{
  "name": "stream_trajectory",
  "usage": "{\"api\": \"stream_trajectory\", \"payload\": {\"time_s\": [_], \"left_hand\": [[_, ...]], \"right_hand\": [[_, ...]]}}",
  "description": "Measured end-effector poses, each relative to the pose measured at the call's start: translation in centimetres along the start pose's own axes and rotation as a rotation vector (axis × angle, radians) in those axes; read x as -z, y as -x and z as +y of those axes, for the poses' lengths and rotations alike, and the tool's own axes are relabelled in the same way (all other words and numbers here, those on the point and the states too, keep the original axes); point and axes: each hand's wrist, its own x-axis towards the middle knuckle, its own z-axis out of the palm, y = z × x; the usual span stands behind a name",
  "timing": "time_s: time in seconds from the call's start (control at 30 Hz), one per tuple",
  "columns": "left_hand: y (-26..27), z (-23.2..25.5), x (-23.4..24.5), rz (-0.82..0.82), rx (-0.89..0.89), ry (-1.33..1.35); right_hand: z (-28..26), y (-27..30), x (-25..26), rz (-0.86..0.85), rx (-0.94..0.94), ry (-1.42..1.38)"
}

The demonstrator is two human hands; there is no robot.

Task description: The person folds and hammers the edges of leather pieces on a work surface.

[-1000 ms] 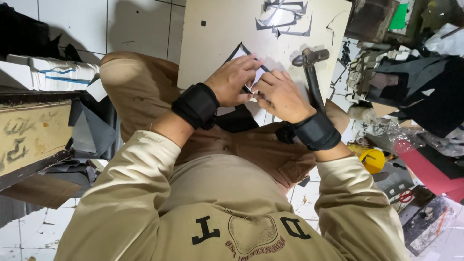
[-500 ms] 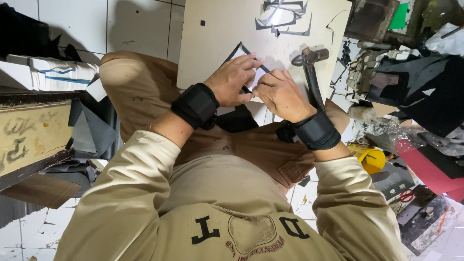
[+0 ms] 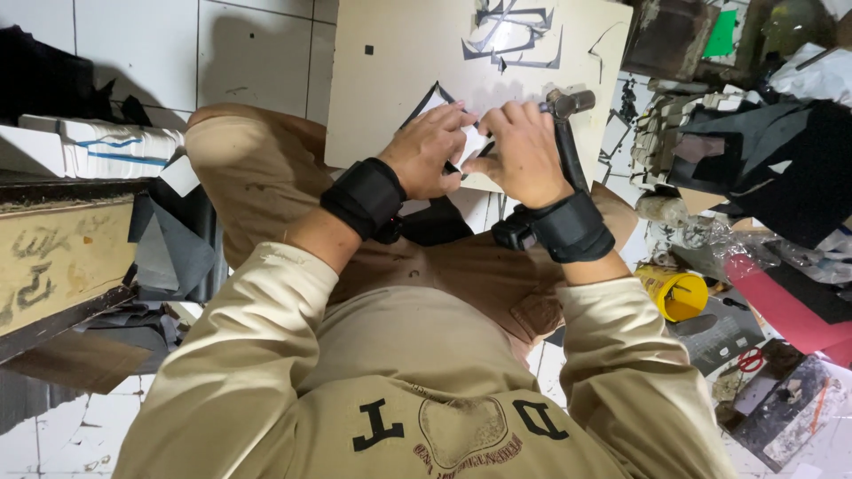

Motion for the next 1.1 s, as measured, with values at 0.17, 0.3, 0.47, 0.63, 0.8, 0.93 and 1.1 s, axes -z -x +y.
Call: {"api": "stream_trajectory", "payload": {"time_s": [0.17, 0.3, 0.47, 0.63, 0.8, 0.93, 1.1], "left_hand": [[0.2, -0.1, 0.1, 0.03, -0.021, 0.014], [0.1, -0.6, -0.4, 0.026, -0.031, 0.03], [-0.3, -1.0, 0.3, -0.021, -0.043, 0.095], [-1.0, -2.2, 0.1, -0.106, -0.021, 0.114], [-1.3, -4.0, -1.2, -0.059, -0.078, 0.126], [-1.1, -2.8, 0.0, -0.111, -0.056, 0.129], [-0.6, -3.3, -0.5, -0.027, -0.12, 0.117]], "right_hand": [[2.9, 3.5, -1.4, 0.32, -0.046, 0.092], [7.2, 6.7, -2.7, 0.414, -0.201, 0.102], [6.2, 7.0, -1.3, 0.285, -0.326, 0.034], [-0.4, 8.2, -0.7, 0.16, -0.353, -0.26], [-4.0, 8.6, -0.5, 0.219, -0.045, -0.24], [-3.0, 8.1, -1.0, 0.19, -0.06, -0.207], [-3.4, 8.1, -0.7, 0.158, -0.059, -0.178]]}}
